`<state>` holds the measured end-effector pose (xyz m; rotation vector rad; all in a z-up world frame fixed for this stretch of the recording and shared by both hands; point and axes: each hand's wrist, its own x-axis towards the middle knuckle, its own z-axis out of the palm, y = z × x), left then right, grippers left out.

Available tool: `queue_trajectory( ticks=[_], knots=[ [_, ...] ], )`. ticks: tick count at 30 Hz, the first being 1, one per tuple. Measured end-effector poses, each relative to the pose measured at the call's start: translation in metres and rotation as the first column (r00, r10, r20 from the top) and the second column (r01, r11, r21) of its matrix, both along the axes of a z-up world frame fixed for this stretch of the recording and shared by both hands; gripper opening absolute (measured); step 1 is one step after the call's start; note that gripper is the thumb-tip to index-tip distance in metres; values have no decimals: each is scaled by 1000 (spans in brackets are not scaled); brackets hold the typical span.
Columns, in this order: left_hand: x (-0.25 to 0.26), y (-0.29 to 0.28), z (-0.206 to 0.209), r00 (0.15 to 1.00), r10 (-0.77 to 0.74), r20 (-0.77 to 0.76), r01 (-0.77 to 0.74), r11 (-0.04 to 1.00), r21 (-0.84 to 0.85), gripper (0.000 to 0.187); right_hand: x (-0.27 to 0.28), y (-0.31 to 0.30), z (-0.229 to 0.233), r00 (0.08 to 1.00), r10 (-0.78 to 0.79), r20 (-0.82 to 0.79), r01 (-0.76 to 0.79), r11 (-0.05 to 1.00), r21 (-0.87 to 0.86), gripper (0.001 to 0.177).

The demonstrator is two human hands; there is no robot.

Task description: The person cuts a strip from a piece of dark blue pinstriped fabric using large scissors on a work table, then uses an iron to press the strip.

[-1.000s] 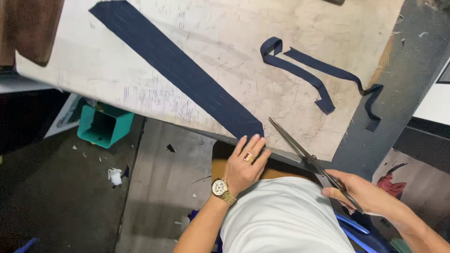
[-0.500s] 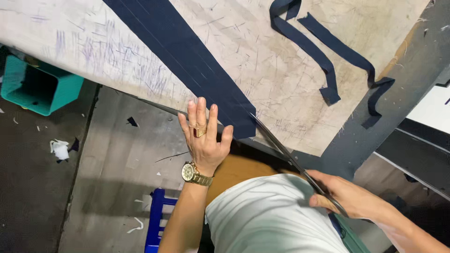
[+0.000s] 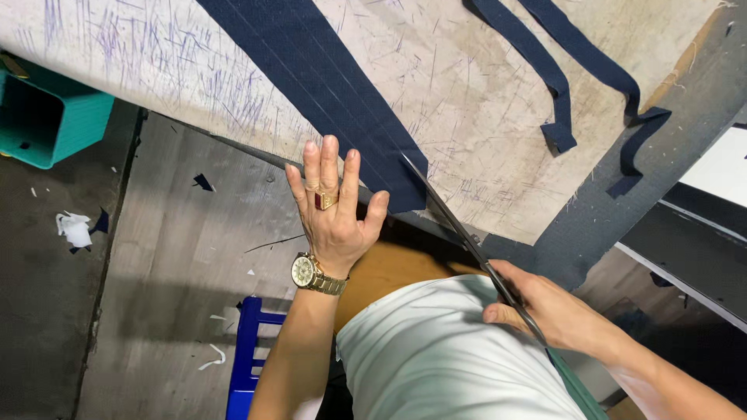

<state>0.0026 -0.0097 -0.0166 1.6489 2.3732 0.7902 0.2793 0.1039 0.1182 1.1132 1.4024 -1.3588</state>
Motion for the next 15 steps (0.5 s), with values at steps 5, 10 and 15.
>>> queue_trajectory(
  ticks=[5,10,15],
  knots=[
    [0,0,-1,1000,-3,8,3,1000,-1,59,3,-7,-4,999,30,31,-30,999,24,81],
    [0,0,1,1000,-5,5,5,1000,1,59,-6,-5,2,999,5,53,-7,1000,30,80],
    [1,0,-1,1000,0,9,0,1000,12,59,-2,-7,0,1000,-2,-2,2,999,33,67]
  ],
)
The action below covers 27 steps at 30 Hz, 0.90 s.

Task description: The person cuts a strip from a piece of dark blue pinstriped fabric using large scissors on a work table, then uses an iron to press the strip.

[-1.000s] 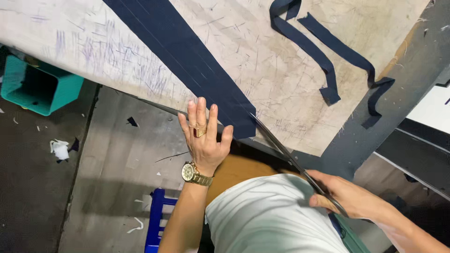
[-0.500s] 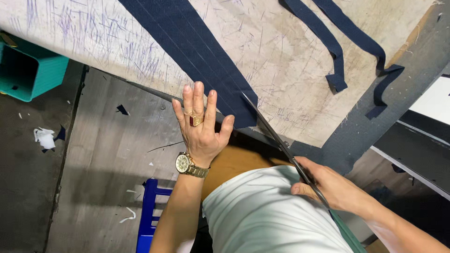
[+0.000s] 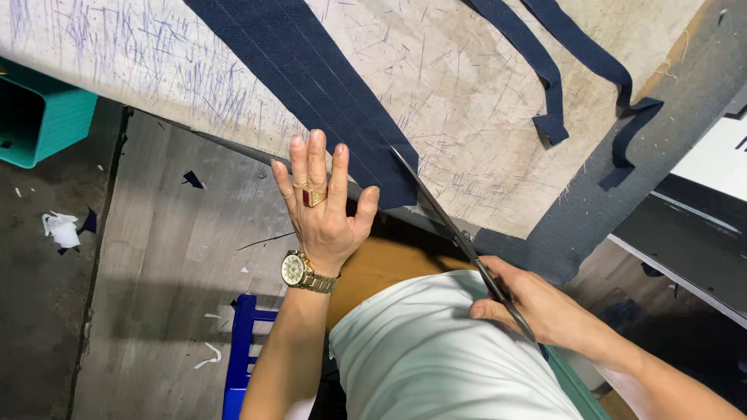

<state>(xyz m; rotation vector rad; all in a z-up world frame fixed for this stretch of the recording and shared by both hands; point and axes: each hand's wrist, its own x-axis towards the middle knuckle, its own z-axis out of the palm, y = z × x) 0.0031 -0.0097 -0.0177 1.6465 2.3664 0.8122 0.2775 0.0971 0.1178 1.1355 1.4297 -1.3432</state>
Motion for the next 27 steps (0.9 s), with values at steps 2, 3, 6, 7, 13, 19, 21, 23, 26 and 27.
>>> queue_trajectory(
  ticks=[2,3,6,7,13,19,21,23,26,27],
  knots=[
    [0,0,1,1000,1,0,-1,1000,-4,59,1,-1,-2,1000,23,2,-23,1000,11,59],
    [0,0,1,1000,2,-1,-2,1000,-7,60,2,-1,-2,999,46,4,-47,999,23,54],
    [0,0,1,1000,5,-3,-5,1000,7,59,-20,15,14,984,-152,96,162,981,-108,41],
    [1,1,0,1000,6,-1,-6,1000,10,59,-11,15,10,984,-152,98,162,981,-105,41],
    [-2,4,-11,999,-12,53,1,978,210,65,-10,17,-12,982,-187,26,189,978,-83,79],
    [-3,5,-10,998,-6,56,-7,976,219,65,-19,14,-23,974,-228,-11,227,972,-60,75],
    [-3,4,-10,999,-6,53,-6,975,222,65,-15,11,-27,972,-236,-8,235,971,-45,73],
    [-4,5,-9,999,-6,52,-6,975,223,64,-17,11,-26,969,-248,-11,248,968,-43,71],
    [-4,6,-8,999,-7,49,-4,975,224,64,-22,12,-16,961,-277,-9,276,959,-59,64],
    [-4,6,-8,999,-9,48,-2,975,223,64,-25,12,-12,956,-293,-4,292,953,-77,59]
  ],
)
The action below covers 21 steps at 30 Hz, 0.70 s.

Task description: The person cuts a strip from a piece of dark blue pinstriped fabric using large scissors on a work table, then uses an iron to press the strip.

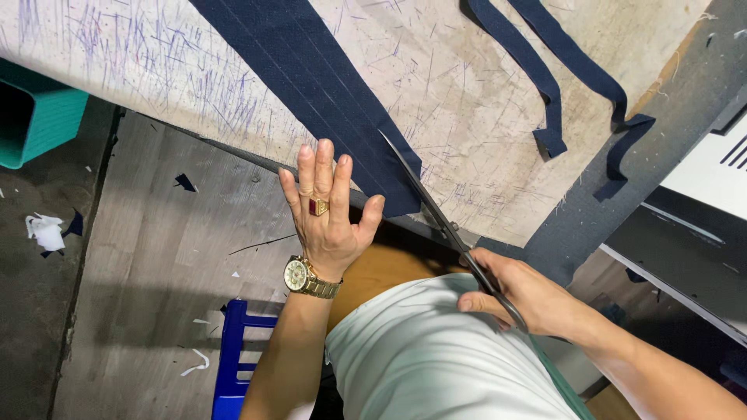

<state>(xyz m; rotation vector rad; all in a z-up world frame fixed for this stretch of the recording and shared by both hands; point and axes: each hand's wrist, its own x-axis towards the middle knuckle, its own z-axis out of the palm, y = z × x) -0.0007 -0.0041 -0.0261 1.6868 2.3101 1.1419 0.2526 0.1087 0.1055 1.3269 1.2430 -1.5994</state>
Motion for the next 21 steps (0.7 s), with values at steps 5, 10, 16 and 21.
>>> queue_trajectory(
  ticks=[5,10,16,21],
  knots=[
    [0,1,-2,1000,7,-8,-6,1000,9,64,-6,5,3,1000,4,-9,-5,999,-37,65],
    [0,1,-3,1000,10,-10,-10,1000,9,64,-23,14,-8,999,30,-25,-29,999,30,68],
    [0,1,-3,1000,22,-17,-21,1000,12,62,-34,12,-6,999,38,-19,-37,997,62,67],
    [0,1,-2,999,26,-24,-26,1000,12,61,-35,11,-7,1000,-8,-20,9,996,93,57]
  ],
)
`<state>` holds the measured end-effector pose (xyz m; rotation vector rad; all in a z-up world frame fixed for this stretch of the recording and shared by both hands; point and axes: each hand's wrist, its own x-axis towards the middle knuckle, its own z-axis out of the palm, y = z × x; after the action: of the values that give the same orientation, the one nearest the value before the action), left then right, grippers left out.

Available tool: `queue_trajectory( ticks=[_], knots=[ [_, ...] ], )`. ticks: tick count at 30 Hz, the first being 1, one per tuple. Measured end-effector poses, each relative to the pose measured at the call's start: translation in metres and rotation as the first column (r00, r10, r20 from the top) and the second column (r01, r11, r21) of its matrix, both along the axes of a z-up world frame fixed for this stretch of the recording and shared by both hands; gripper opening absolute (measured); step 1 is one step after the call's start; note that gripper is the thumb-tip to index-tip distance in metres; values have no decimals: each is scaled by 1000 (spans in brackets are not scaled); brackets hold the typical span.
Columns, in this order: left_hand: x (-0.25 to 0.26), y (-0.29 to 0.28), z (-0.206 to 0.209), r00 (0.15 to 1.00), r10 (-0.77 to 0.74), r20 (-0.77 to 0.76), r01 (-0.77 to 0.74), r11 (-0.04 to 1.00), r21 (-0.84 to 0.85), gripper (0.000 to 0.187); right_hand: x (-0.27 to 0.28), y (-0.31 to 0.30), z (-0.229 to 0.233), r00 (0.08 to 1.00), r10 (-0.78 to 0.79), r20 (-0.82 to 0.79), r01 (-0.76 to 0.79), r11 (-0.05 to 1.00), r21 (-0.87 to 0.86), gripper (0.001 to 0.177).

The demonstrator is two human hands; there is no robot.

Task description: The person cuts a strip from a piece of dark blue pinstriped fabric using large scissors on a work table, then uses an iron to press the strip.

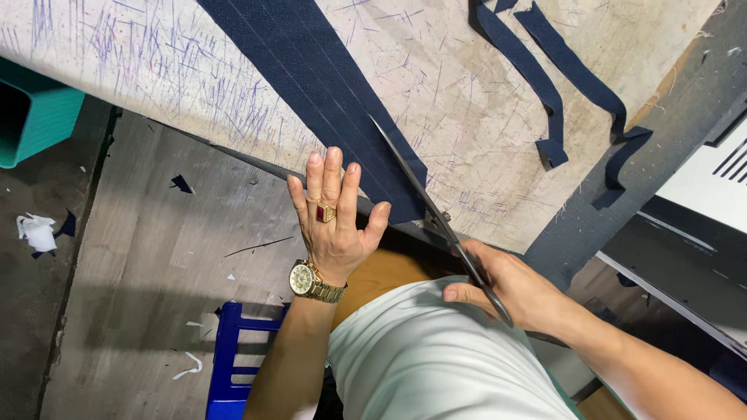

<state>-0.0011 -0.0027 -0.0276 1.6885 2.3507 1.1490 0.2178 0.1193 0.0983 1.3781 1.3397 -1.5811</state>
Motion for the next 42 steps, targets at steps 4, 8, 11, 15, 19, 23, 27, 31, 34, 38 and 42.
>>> queue_trajectory(
  ticks=[4,8,11,15,19,23,27,31,34,38,42],
  knots=[
    [0,0,-1,1000,-1,1,1,1000,7,61,-3,5,8,1000,6,10,-5,999,-35,57],
    [0,0,-3,1000,9,0,-9,1000,18,61,-14,12,7,997,75,31,-74,997,-39,65],
    [0,1,-3,1000,14,-3,-14,1000,26,61,-26,12,5,997,77,24,-76,997,-19,67],
    [-1,1,-3,1000,12,-3,-12,999,31,61,-39,12,6,997,66,26,-66,998,1,67],
    [-1,0,-4,1000,13,-7,-13,999,32,61,-37,11,6,1000,27,4,-27,1000,-10,63],
    [-1,1,-3,1000,15,-8,-15,999,31,60,-39,13,12,1000,-21,2,21,999,-50,56],
    [-1,1,-2,1000,21,0,-21,999,34,60,-38,17,7,1000,7,-28,-9,997,-82,63],
    [-1,1,-3,1000,26,4,-26,999,38,59,-53,21,3,999,24,-22,-25,999,-46,61],
    [-2,1,-2,1000,24,1,-24,999,31,60,-63,23,3,1000,8,-17,-9,999,-35,61],
    [-2,2,-1,1000,31,3,-31,999,37,59,-69,23,7,1000,-11,-7,11,1000,-24,61],
    [-2,2,-2,999,32,0,-32,999,31,59,-80,29,14,1000,1,9,-1,999,-37,49]
  ],
)
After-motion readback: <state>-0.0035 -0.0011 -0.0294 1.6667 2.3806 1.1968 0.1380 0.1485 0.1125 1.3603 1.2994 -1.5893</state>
